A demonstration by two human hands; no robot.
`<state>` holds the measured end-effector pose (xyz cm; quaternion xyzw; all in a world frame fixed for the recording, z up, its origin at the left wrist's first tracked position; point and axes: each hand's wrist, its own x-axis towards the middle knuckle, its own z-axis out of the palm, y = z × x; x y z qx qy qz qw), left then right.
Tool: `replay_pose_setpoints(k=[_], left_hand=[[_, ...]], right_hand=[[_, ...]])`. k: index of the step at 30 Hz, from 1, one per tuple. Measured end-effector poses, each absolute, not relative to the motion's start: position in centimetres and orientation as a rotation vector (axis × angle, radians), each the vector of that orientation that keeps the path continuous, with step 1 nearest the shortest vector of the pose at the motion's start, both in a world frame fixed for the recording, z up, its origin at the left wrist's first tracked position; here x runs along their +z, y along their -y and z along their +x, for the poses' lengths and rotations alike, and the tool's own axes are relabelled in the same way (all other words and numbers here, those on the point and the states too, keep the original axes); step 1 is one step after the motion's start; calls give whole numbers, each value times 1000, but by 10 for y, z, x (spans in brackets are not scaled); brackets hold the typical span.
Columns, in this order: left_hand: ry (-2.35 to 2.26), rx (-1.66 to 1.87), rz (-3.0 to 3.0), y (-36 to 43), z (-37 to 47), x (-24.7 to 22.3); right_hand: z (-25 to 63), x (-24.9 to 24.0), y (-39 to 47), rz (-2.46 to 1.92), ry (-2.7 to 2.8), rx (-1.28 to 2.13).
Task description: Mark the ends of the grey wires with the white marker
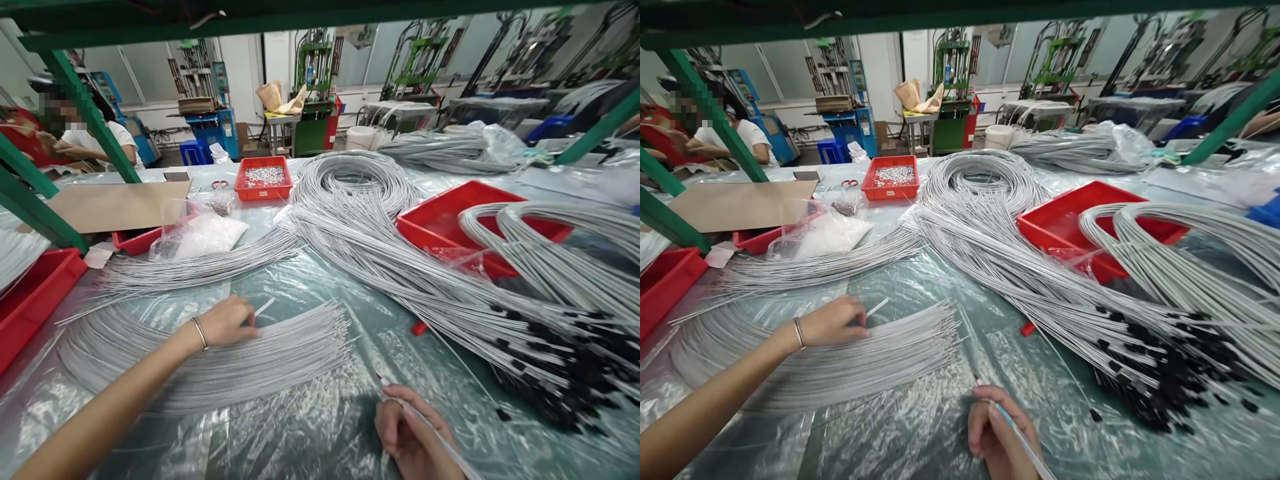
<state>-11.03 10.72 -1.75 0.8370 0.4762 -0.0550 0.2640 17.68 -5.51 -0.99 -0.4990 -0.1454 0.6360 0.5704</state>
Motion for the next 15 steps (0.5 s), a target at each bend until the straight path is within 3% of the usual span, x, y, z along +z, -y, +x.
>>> replay_pose_setpoints(k=[8, 15], left_hand=[[-1285, -228, 2141, -86, -111, -20], [-1229, -181, 2147, -83, -115, -19]], right_hand=[[194, -35, 59, -1024, 630, 1518], [178, -14, 61, -1142, 525, 1451]])
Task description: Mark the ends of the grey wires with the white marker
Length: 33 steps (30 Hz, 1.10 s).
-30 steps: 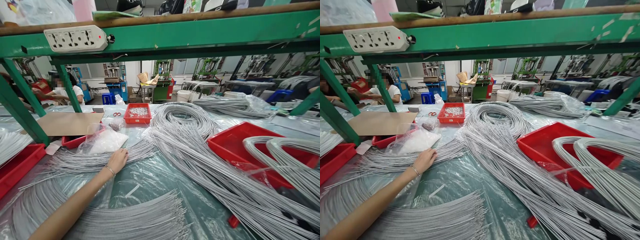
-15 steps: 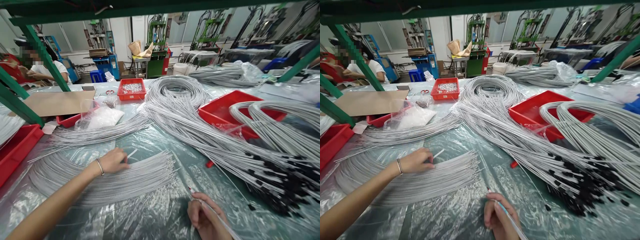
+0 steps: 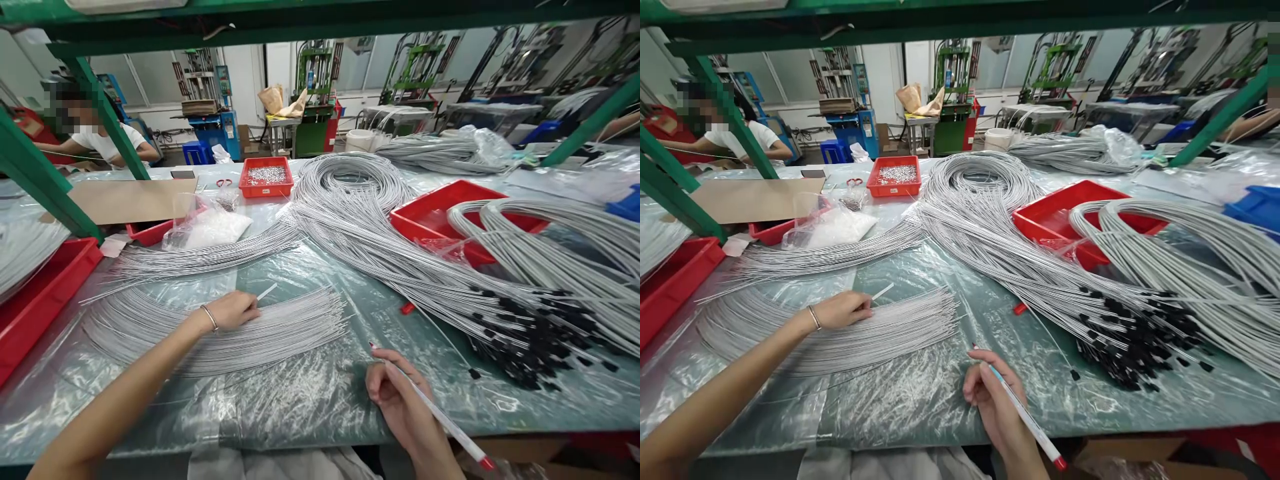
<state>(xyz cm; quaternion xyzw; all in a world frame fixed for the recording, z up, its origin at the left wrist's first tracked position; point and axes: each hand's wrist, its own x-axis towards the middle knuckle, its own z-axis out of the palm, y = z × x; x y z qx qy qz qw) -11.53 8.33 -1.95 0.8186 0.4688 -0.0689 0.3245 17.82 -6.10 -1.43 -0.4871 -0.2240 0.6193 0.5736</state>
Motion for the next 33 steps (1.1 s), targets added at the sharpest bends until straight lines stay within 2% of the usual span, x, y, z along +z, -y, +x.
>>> replay_pose_setpoints(k=[7, 11, 14, 17, 19, 23, 29, 33], left_hand=[[-1225, -10, 2001, -92, -126, -10], [-1078, 66, 1917, -79, -120, 15], [-842, 33, 1805, -55, -108, 42], [-706, -145, 1818, -34, -100, 62], [-706, -265, 1838, -25, -101, 66], [-660, -358, 1804, -16, -97, 60], [-705, 38, 1791, 6, -55, 55], [-721, 1, 1790, 9, -50, 61]], right_hand=[[191, -23, 63, -1159, 630, 1511], [185, -18, 60, -1218, 661, 1606], [167, -5, 56, -1196, 744, 1681], [153, 2, 49, -952, 806, 1719], [148, 3, 45, -884, 781, 1645], [139, 2, 45, -1029, 800, 1420], [124, 3, 61, -1071, 1220, 1349], [150, 9, 57, -1081, 1156, 1019]])
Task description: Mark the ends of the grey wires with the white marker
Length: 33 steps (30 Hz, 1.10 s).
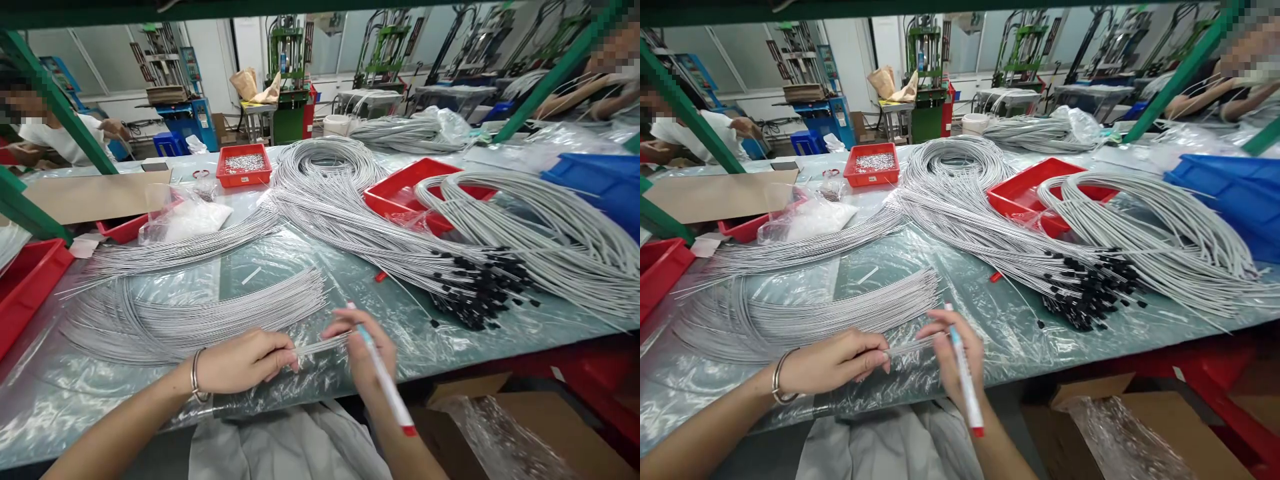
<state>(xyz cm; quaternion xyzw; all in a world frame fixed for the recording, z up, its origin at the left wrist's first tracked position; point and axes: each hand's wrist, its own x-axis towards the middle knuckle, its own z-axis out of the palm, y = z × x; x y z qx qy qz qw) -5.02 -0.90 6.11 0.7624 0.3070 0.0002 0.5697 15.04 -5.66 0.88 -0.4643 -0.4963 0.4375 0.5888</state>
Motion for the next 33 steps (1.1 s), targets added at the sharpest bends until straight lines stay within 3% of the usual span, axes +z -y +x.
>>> replay_pose_setpoints(k=[3, 7, 10, 15, 21, 33], left_hand=[[-704, -78, 1784, 8, -52, 61], [-659, -59, 1784, 11, -44, 55], [-654, -13, 1749, 15, -40, 52], [-766, 86, 1593, 19, -42, 52], [-747, 65, 1612, 24, -35, 54], [-790, 45, 1292, 27, -28, 44]], right_hand=[[163, 20, 48, -983, 1098, 863], [146, 36, 50, -894, 1504, 1221], [137, 38, 56, -887, 1466, 1336], [162, 20, 61, -1145, 1309, 1025], [167, 10, 74, -1182, 1522, 1470], [169, 19, 79, -1186, 1556, 1506]])
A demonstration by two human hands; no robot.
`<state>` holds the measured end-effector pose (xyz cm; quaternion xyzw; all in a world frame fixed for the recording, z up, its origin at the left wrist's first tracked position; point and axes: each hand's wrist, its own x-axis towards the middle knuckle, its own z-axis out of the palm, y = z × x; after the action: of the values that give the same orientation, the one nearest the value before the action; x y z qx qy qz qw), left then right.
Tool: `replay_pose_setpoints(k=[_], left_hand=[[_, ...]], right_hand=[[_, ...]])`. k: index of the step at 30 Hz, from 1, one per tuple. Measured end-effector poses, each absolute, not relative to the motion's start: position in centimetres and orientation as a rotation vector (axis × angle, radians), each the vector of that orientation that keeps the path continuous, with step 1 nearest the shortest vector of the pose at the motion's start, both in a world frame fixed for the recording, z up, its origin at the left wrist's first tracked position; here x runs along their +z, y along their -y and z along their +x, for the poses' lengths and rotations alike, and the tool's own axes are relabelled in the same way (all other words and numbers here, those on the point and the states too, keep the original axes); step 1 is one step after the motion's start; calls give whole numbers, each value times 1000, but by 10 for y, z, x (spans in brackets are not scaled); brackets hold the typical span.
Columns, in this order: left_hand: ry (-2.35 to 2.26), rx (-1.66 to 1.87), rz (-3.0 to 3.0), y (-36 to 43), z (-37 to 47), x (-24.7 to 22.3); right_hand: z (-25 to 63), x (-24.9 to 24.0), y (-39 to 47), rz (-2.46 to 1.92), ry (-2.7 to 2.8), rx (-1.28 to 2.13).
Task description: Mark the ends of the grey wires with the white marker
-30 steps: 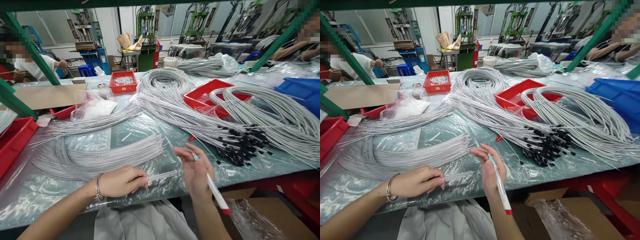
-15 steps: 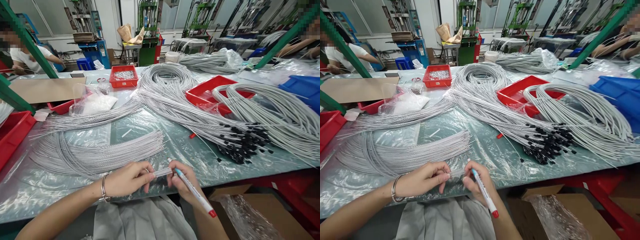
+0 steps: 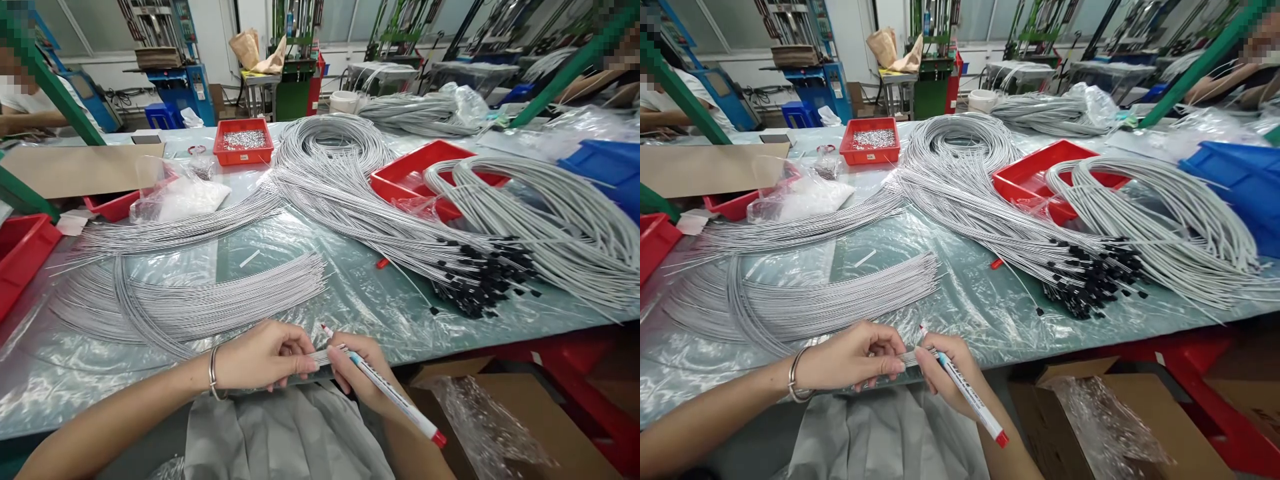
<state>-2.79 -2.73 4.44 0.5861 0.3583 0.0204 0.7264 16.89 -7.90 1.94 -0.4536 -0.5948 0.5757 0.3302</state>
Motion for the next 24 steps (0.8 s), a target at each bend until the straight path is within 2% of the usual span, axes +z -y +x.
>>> replay_pose_setpoints(k=[12, 19, 24], left_hand=[[-730, -47, 1385, 27, -20, 44], [-788, 43, 1345, 18, -19, 53], [-784, 84, 1262, 12, -15, 58]], right_hand=[[169, 9, 79, -1231, 1593, 1435], [166, 0, 85, -1227, 1532, 747], [154, 0, 91, -1220, 1645, 577]])
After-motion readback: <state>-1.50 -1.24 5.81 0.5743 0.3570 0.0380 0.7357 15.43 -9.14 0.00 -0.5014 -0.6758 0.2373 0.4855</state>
